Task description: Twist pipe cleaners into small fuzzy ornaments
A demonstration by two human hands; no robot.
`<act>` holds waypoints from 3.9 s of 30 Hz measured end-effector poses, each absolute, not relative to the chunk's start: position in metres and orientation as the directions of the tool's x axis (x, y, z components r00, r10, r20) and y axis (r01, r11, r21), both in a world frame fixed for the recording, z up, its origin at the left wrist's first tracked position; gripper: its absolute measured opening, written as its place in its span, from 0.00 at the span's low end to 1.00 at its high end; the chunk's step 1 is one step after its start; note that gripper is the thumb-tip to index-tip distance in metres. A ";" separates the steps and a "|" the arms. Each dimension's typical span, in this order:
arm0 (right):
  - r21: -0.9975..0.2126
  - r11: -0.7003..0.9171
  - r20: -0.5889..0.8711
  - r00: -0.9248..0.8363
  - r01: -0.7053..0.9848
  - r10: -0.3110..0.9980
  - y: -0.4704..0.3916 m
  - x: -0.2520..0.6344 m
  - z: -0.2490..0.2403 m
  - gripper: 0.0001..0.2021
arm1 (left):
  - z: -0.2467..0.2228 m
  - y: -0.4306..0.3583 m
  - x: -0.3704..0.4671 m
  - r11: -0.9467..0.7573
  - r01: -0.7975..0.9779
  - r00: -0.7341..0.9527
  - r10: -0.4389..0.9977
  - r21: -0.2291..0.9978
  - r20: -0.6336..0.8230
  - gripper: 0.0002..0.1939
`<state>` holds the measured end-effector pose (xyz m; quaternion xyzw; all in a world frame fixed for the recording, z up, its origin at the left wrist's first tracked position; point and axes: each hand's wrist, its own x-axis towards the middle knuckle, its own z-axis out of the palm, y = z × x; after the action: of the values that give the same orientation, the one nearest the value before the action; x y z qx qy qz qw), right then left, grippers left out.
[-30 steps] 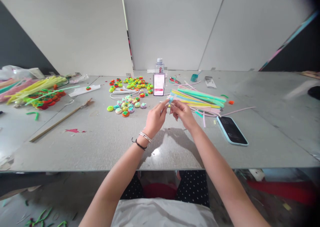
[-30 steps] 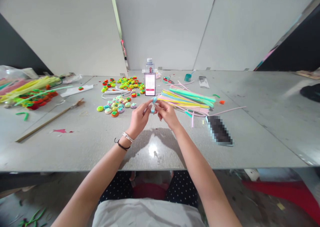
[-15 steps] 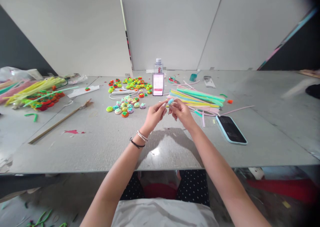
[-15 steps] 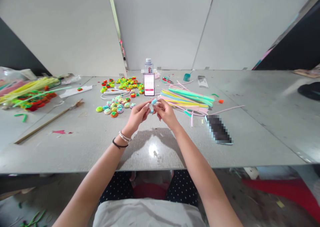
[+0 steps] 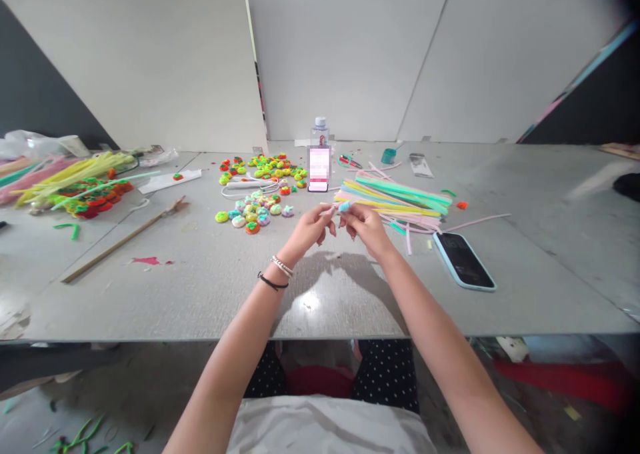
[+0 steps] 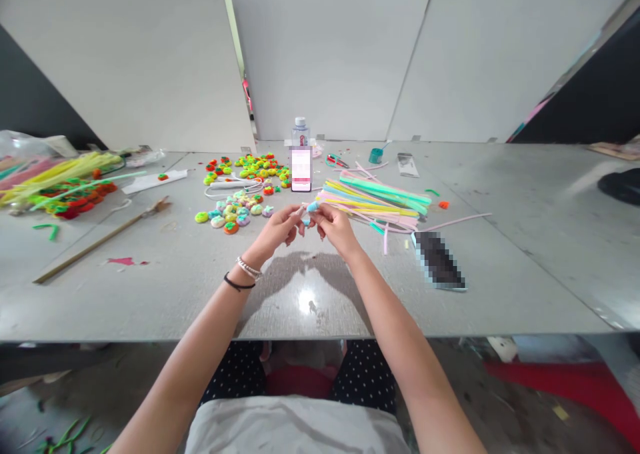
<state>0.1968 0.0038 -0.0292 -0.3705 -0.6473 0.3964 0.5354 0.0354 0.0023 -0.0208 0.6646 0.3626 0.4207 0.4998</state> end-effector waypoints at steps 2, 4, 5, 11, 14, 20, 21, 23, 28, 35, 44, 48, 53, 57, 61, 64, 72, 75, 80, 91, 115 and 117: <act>-0.925 0.374 0.366 -0.115 0.066 0.924 0.005 0.196 -0.031 0.16 | -0.025 0.003 0.038 -0.347 0.237 0.258 0.923 0.907 0.286 0.21; -0.941 0.332 0.327 -0.087 0.059 0.941 0.005 0.194 -0.032 0.17 | -0.027 0.000 0.039 -0.484 0.450 0.195 0.873 0.750 0.447 0.19; -0.948 0.316 0.312 -0.076 0.048 0.947 0.005 0.194 -0.032 0.17 | -0.028 -0.001 0.039 -0.536 0.548 0.201 0.829 0.642 0.521 0.18; -0.947 0.320 0.320 -0.080 -0.020 0.944 0.005 0.194 -0.033 0.17 | -0.033 -0.006 0.038 -0.560 0.777 0.290 0.724 0.288 0.626 0.18; -0.942 0.336 0.335 -0.089 -0.010 0.938 0.005 0.194 -0.032 0.18 | -0.035 -0.005 0.040 -0.541 0.779 0.258 0.737 0.317 0.625 0.18; -0.926 0.373 0.369 -0.065 0.057 0.927 0.002 0.192 -0.028 0.19 | -0.034 -0.006 0.045 -0.563 0.709 0.218 0.747 0.424 0.628 0.18; -0.925 0.376 0.373 -0.057 0.056 0.926 0.002 0.192 -0.028 0.19 | -0.034 -0.006 0.046 -0.568 0.691 0.210 0.750 0.447 0.627 0.18; -0.927 0.371 0.369 -0.046 0.048 0.928 0.001 0.191 -0.028 0.20 | -0.034 -0.006 0.046 -0.571 0.653 0.189 0.759 0.497 0.623 0.18; -0.924 0.381 0.380 -0.056 0.023 0.923 0.003 0.191 -0.029 0.22 | -0.038 -0.003 0.049 -0.548 0.539 0.124 0.803 0.640 0.583 0.17; -0.915 0.404 0.402 -0.088 0.013 0.912 0.004 0.192 -0.029 0.21 | -0.044 0.006 0.054 -0.467 0.212 0.091 0.884 0.858 0.459 0.18; -0.895 0.434 0.421 -0.125 0.106 0.898 0.000 0.194 -0.024 0.17 | -0.028 -0.001 0.048 -0.076 -0.231 0.358 0.920 0.970 0.157 0.17; -0.881 0.453 0.437 -0.136 0.134 0.889 0.001 0.195 -0.024 0.16 | -0.023 -0.002 0.045 0.060 -0.278 0.471 0.878 0.959 0.082 0.14; -0.872 0.458 0.441 -0.131 0.174 0.888 0.000 0.196 -0.024 0.13 | -0.021 -0.002 0.043 0.132 -0.299 0.503 0.863 0.945 0.039 0.14; -0.881 0.426 0.414 -0.101 0.207 0.905 0.000 0.197 -0.024 0.13 | -0.020 -0.002 0.042 0.041 -0.218 0.497 0.864 0.975 0.075 0.13; -0.887 0.419 0.411 -0.082 0.193 0.908 0.003 0.196 -0.028 0.15 | -0.025 -0.002 0.044 -0.302 0.117 0.352 0.904 0.946 0.244 0.17; -0.891 0.416 0.408 -0.080 0.180 0.909 0.005 0.196 -0.031 0.16 | -0.031 -0.005 0.048 -0.478 0.516 0.223 0.876 0.710 0.428 0.17; -0.904 0.400 0.400 -0.031 0.152 0.916 0.008 0.198 -0.033 0.17 | -0.030 -0.015 0.051 -0.507 0.731 0.222 0.810 0.457 0.543 0.20; -0.903 0.405 0.404 -0.037 0.142 0.914 0.008 0.197 -0.034 0.17 | -0.030 -0.013 0.049 -0.569 0.718 0.262 0.755 0.402 0.601 0.19; -0.913 0.394 0.392 -0.038 0.108 0.919 0.006 0.196 -0.032 0.17 | -0.033 -0.009 0.047 -0.590 0.699 0.249 0.731 0.404 0.636 0.18; -0.932 0.359 0.357 -0.054 0.050 0.933 0.002 0.193 -0.029 0.20 | -0.032 -0.005 0.047 -0.585 0.505 0.122 0.776 0.634 0.618 0.15; -0.898 0.430 0.415 -0.142 0.095 0.899 0.000 0.194 -0.027 0.18 | -0.025 0.000 0.048 0.256 -0.435 0.535 0.845 0.863 0.019 0.13; -0.895 0.431 0.415 -0.143 0.114 0.899 -0.001 0.194 -0.026 0.17 | -0.023 -0.001 0.047 0.276 -0.409 0.540 0.842 0.870 -0.013 0.13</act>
<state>0.1940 -0.0006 -0.0262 -0.3840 -0.6594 0.3700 0.5300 0.0470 -0.0012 -0.0229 0.4391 0.2466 0.4116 0.7596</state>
